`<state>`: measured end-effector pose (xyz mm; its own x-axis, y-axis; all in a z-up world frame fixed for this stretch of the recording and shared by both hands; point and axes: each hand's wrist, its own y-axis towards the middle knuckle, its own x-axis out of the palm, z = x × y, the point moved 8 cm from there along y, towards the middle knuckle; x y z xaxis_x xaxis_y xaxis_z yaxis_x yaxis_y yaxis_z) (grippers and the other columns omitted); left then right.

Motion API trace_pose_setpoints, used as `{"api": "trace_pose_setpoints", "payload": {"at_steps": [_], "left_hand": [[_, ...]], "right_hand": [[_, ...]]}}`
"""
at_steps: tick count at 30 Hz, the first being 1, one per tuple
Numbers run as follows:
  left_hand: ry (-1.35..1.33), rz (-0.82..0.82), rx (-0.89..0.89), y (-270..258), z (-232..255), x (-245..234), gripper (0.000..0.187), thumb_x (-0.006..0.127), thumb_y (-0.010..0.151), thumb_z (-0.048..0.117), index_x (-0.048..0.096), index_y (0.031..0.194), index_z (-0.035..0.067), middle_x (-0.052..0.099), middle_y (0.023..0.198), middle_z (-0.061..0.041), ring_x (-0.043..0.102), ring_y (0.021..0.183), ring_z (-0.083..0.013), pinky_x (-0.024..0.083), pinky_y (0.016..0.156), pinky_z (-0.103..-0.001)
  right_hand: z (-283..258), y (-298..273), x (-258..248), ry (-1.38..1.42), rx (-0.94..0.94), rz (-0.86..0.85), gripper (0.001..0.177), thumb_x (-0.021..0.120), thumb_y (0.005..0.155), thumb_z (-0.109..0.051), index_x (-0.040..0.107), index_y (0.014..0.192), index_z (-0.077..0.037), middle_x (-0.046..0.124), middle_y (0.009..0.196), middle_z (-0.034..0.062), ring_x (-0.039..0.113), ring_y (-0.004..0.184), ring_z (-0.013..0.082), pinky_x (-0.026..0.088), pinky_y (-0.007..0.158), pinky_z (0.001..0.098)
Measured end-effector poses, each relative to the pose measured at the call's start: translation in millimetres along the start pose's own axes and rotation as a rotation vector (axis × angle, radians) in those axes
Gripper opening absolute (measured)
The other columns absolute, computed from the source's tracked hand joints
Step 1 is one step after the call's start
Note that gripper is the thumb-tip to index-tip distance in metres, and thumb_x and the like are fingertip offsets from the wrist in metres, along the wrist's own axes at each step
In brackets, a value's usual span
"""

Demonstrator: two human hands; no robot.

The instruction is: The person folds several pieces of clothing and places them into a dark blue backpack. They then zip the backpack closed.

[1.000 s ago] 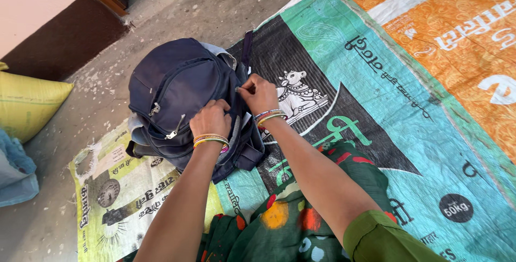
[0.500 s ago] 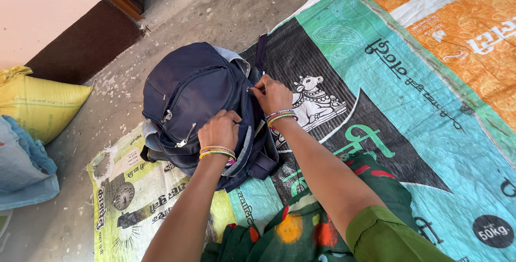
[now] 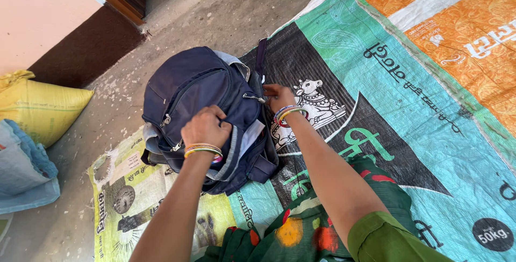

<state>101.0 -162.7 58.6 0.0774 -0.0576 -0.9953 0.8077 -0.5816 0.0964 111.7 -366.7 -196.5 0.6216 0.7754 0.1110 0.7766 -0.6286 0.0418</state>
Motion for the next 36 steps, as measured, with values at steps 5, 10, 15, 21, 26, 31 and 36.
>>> {"api": "trace_pose_setpoints", "payload": {"at_steps": [5,10,15,21,26,31,36], "left_hand": [[-0.04,-0.004,-0.07,-1,-16,-15,0.022,0.076,0.074,0.028,0.075,0.096,0.022,0.074,0.095,0.001,0.072,0.09,-0.0258,0.057,0.078,-0.043],[-0.08,0.093,-0.122,-6,-22,-19,0.019,0.075,0.074,0.026,0.076,0.093,0.024,0.075,0.09,0.003,0.073,0.086,-0.0239,0.057,0.077,-0.042],[-0.149,0.205,-0.269,3,-62,-40,0.018,0.079,0.073,0.029,0.077,0.091,0.024,0.076,0.085,0.004,0.074,0.082,-0.0199,0.057,0.075,-0.039],[-0.192,0.307,-0.347,-3,-94,-37,0.019,0.082,0.072,0.03,0.078,0.09,0.023,0.076,0.083,0.005,0.073,0.078,-0.0181,0.056,0.071,-0.037],[-0.225,0.349,-0.454,-2,-126,-43,0.021,0.08,0.073,0.03,0.078,0.092,0.022,0.076,0.083,0.004,0.073,0.074,-0.0162,0.055,0.068,-0.035],[-0.24,0.335,-0.439,3,-125,-31,0.02,0.081,0.074,0.032,0.078,0.091,0.021,0.076,0.081,0.003,0.073,0.075,-0.0154,0.055,0.069,-0.034],[-0.275,0.346,-0.438,1,-128,-30,0.02,0.079,0.074,0.029,0.078,0.093,0.022,0.076,0.083,0.002,0.073,0.077,-0.0171,0.055,0.07,-0.035]], "right_hand": [[-16,-14,42,-0.056,-0.262,-0.172,0.065,0.046,0.074,0.018,0.065,0.133,-0.002,0.072,0.123,0.0184,0.068,0.118,0.0282,0.052,0.101,0.0363],[-2,-17,20,-0.248,0.045,-0.032,0.052,0.064,0.082,0.005,0.069,0.131,-0.011,0.077,0.11,0.0139,0.074,0.105,0.0256,0.057,0.093,0.0345],[-2,-20,18,-0.211,0.1,-0.081,0.055,0.068,0.077,0.005,0.069,0.131,-0.009,0.08,0.103,0.0108,0.076,0.099,0.0223,0.058,0.09,0.0325],[-6,-25,23,-0.221,0.094,-0.101,0.052,0.066,0.08,0.002,0.068,0.131,-0.009,0.079,0.105,0.0087,0.076,0.099,0.0215,0.058,0.09,0.0327],[-17,-28,29,-0.241,0.07,-0.12,0.048,0.066,0.083,0.0,0.069,0.13,-0.008,0.08,0.105,0.0103,0.076,0.1,0.021,0.057,0.092,0.0322],[-22,-27,41,-0.205,-0.002,-0.162,0.05,0.065,0.082,0.001,0.067,0.131,-0.007,0.078,0.107,0.0103,0.075,0.101,0.0215,0.058,0.092,0.0327],[-10,-25,36,-0.274,0.034,-0.12,0.047,0.064,0.082,0.0,0.07,0.128,-0.011,0.079,0.106,0.0101,0.076,0.102,0.0223,0.057,0.093,0.0331]]}}
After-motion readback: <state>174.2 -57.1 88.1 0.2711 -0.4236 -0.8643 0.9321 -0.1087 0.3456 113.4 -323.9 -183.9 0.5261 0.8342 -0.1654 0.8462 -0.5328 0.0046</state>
